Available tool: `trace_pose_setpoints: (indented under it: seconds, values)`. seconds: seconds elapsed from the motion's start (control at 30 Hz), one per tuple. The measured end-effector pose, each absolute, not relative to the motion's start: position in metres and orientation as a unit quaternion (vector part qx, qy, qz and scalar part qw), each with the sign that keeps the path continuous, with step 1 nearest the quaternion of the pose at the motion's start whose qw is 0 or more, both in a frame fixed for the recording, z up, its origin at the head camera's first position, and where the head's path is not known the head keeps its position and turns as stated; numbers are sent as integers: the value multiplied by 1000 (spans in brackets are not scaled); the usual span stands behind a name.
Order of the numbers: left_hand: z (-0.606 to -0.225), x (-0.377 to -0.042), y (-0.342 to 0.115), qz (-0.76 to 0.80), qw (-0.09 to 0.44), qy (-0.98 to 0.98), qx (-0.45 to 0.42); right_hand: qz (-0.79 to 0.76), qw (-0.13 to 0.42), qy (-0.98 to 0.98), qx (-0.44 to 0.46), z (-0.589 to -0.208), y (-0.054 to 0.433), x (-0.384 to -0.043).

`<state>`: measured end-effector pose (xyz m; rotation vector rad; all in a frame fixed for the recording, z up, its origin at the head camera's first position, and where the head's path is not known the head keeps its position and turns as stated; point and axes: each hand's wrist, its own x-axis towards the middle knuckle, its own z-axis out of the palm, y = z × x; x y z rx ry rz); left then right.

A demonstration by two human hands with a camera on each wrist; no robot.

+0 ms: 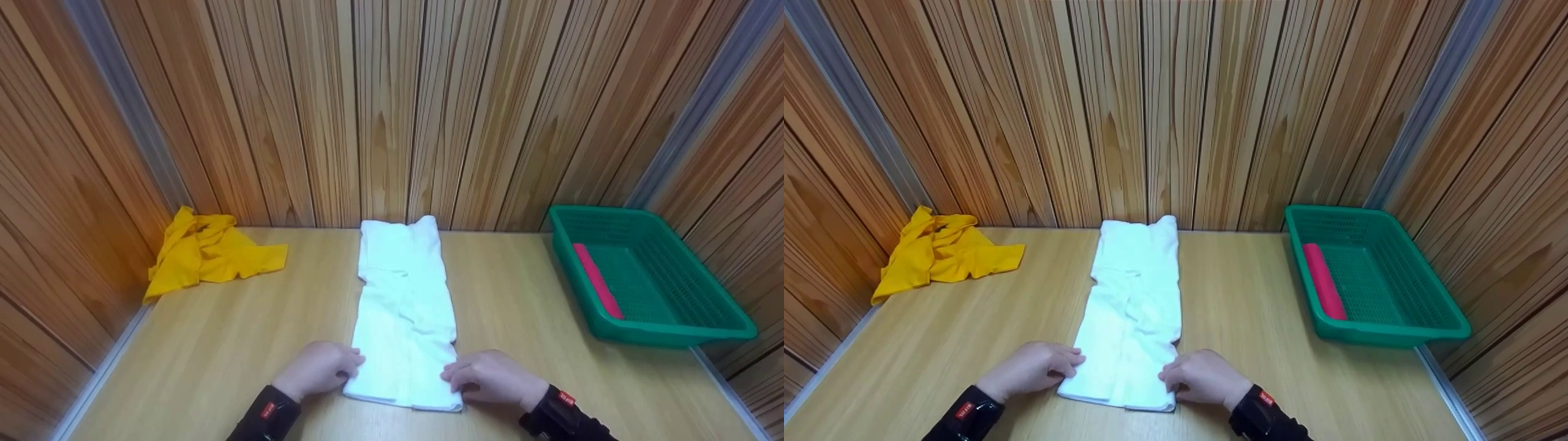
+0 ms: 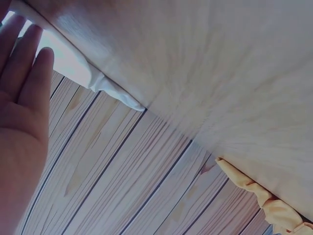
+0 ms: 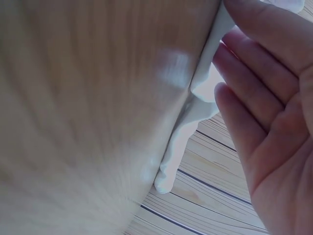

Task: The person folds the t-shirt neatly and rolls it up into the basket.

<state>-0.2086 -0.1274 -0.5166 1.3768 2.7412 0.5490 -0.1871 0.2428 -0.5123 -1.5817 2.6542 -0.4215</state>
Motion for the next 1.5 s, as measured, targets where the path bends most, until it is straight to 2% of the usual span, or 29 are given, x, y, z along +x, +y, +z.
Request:
trace_pose_setpoints:
  seconds: [0.17, 0.4, 0.63, 0.87, 1.1, 1.27, 1.5]
  values:
    - [-516, -207, -126, 195, 12, 881, 431, -142, 10, 849, -508, -513, 243, -189]
    - [-513, -204, -129, 218, 13, 871, 440, -200, 46, 852, -482, -509, 249, -192]
    - [-510, -208, -134, 282, 77, 866, 406, -257, 37, 845, -467, -504, 255, -195]
    - [-501, -210, -134, 355, 106, 851, 373, -318, 107, 860, -386, -494, 258, -199]
    - [-486, -218, -130, 422, 132, 836, 324, -344, 70, 863, -364, -485, 263, -208]
    - [-485, -228, -124, 466, 122, 828, 287, -350, 49, 877, -326, -482, 262, -213]
    - [-483, -243, -113, 487, 49, 838, 241, -368, 31, 895, -249, -483, 256, -228]
